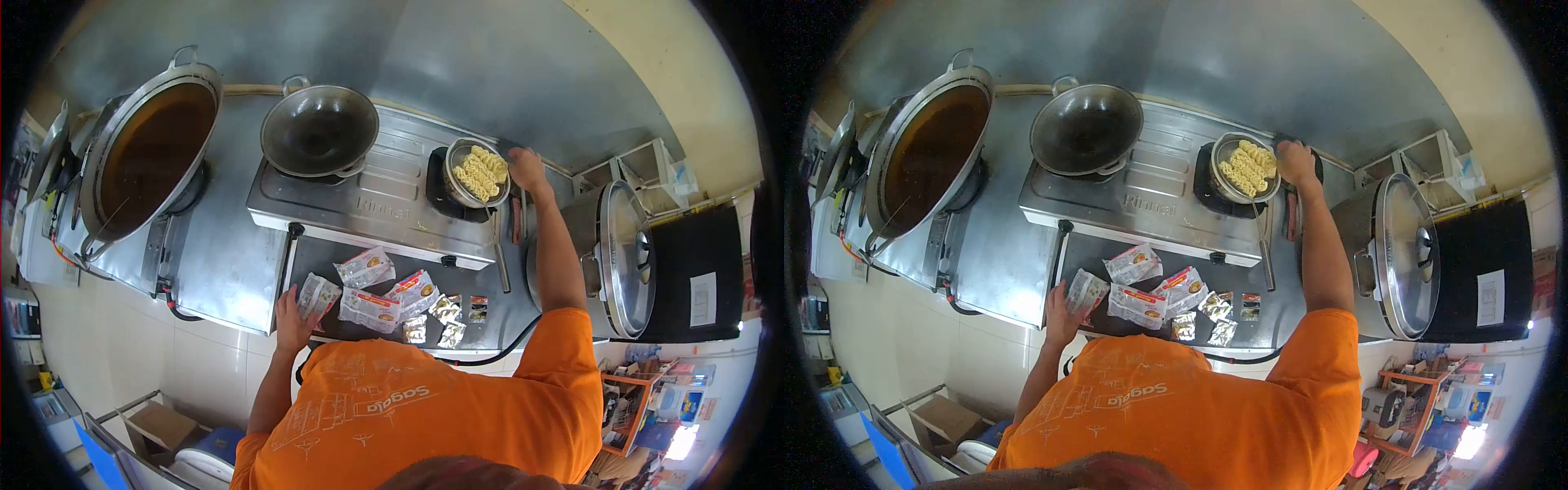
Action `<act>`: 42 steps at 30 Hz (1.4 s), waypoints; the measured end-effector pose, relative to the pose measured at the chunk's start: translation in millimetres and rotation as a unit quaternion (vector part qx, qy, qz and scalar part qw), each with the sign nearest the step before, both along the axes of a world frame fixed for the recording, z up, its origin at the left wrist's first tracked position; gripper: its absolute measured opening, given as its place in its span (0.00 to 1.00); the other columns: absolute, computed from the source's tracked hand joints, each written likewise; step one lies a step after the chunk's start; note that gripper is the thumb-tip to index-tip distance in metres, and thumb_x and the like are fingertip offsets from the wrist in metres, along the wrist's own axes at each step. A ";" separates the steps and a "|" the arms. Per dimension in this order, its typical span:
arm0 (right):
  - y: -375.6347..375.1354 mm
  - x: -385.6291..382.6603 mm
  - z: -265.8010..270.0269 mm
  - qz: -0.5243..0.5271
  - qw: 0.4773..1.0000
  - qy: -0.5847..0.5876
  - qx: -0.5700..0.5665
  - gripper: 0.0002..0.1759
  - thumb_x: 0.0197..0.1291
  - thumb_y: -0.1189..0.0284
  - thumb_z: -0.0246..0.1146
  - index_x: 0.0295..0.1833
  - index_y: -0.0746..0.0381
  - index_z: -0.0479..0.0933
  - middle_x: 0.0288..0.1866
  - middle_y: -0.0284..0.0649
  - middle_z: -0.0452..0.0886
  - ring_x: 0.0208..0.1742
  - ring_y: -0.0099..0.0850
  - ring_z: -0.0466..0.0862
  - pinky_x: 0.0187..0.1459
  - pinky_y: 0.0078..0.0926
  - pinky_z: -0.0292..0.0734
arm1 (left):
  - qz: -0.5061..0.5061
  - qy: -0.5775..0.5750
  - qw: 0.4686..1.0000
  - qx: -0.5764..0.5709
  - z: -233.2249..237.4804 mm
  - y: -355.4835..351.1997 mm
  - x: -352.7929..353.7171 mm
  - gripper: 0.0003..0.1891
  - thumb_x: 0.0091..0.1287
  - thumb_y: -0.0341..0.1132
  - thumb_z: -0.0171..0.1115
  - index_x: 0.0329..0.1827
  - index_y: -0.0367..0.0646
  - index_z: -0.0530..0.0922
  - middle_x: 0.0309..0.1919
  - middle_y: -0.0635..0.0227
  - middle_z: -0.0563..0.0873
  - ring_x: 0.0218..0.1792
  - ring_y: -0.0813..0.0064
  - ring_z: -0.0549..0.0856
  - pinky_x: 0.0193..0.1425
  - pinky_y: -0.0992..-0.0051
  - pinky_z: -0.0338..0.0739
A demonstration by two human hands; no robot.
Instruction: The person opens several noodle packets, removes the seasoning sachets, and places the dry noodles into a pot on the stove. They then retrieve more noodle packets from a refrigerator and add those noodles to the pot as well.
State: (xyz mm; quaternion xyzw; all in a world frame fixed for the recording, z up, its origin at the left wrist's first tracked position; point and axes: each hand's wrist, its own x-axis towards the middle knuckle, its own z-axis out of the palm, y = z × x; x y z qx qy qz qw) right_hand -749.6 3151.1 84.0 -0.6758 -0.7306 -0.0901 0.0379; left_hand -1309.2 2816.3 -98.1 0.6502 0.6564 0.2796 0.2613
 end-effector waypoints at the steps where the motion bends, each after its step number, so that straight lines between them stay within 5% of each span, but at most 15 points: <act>1: -0.4 -6.7 4.2 0.016 1.000 0.020 0.011 0.19 0.57 0.73 0.61 0.54 0.60 0.84 0.45 0.52 0.87 0.52 0.52 0.85 0.57 0.43 0.78 | -0.001 -0.005 1.000 0.001 2.2 -0.1 -0.5 0.45 0.59 0.35 0.73 0.78 0.37 0.58 0.67 0.40 0.68 0.67 0.40 0.68 0.72 0.49 0.64; 8: 13.6 -29.5 10.8 -0.007 0.973 0.210 -0.098 0.17 0.60 0.68 0.60 0.53 0.60 0.84 0.49 0.54 0.86 0.56 0.53 0.84 0.59 0.46 0.77 | 0.013 -0.005 1.000 -0.012 15.4 -1.1 1.6 0.43 0.61 0.35 0.72 0.77 0.36 0.58 0.67 0.40 0.69 0.67 0.40 0.69 0.72 0.49 0.64; 17: 33.4 -29.4 11.3 0.068 0.983 0.026 -0.166 0.19 0.57 0.68 0.64 0.51 0.68 0.82 0.45 0.59 0.85 0.52 0.55 0.84 0.54 0.45 0.79 | 0.022 -0.008 1.000 -0.006 7.2 -10.0 2.6 0.42 0.62 0.35 0.71 0.77 0.35 0.59 0.67 0.40 0.69 0.67 0.39 0.69 0.73 0.49 0.64; 23: 23.6 -22.9 15.3 0.068 0.984 0.132 -0.099 0.18 0.53 0.71 0.65 0.49 0.67 0.83 0.44 0.58 0.85 0.49 0.55 0.85 0.53 0.45 0.79 | 0.035 -0.010 0.999 -0.005 9.2 -11.5 1.5 0.41 0.62 0.34 0.71 0.77 0.36 0.60 0.66 0.40 0.69 0.67 0.40 0.69 0.72 0.50 0.64; 32: 12.0 -22.6 3.9 0.088 0.988 0.028 -0.121 0.17 0.51 0.73 0.66 0.48 0.67 0.84 0.46 0.56 0.85 0.52 0.54 0.83 0.56 0.42 0.78 | 0.025 -0.008 1.000 -0.012 17.1 -10.0 0.0 0.41 0.61 0.33 0.71 0.77 0.36 0.60 0.67 0.41 0.69 0.67 0.41 0.70 0.73 0.51 0.65; 42: 9.5 -11.0 5.1 0.076 0.987 0.112 -0.082 0.13 0.53 0.74 0.65 0.44 0.66 0.84 0.45 0.57 0.84 0.49 0.54 0.83 0.53 0.44 0.78 | 0.044 0.002 0.999 -0.017 14.2 -13.6 -1.5 0.41 0.62 0.35 0.70 0.76 0.36 0.61 0.68 0.39 0.68 0.68 0.40 0.69 0.73 0.51 0.64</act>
